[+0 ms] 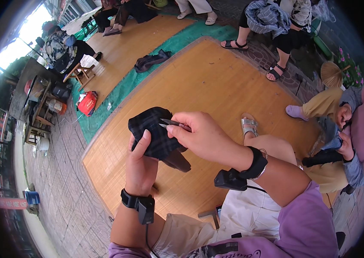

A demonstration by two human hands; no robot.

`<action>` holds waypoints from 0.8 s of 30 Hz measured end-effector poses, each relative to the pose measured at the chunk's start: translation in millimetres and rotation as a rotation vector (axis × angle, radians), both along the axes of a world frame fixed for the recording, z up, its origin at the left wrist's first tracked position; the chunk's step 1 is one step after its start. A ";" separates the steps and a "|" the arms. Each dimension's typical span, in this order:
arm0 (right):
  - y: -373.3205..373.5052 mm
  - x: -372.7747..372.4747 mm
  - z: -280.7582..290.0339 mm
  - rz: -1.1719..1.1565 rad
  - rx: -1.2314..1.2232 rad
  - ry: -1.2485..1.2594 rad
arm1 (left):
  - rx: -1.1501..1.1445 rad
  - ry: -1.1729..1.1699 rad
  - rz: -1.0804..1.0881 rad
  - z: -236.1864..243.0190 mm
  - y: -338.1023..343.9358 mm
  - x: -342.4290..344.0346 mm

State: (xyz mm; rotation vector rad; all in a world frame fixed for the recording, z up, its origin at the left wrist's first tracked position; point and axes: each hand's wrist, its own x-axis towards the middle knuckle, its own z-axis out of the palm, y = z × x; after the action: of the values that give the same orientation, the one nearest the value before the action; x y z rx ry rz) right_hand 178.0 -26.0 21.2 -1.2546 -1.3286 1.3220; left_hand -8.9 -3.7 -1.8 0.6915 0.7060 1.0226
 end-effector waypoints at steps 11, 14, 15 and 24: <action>1.9 -1.5 -3.2 -0.013 0.023 -0.118 | 0.005 -0.009 -0.015 5.1 -0.8 2.6; 1.7 -0.8 -2.5 -0.013 0.003 -0.136 | 0.007 -0.014 -0.004 5.4 -1.3 2.9; 1.5 -0.8 -1.7 -0.014 -0.017 -0.137 | 0.020 0.005 -0.016 3.7 -0.8 1.9; 1.6 -1.5 -6.1 -0.039 0.057 -0.121 | 0.006 0.007 -0.022 2.7 -1.4 2.5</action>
State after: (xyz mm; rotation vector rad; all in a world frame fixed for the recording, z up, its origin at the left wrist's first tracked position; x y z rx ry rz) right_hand 176.6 -24.3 15.1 -1.3320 -1.4086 1.1897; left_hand -6.4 -5.0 0.9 0.7070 0.6995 1.0029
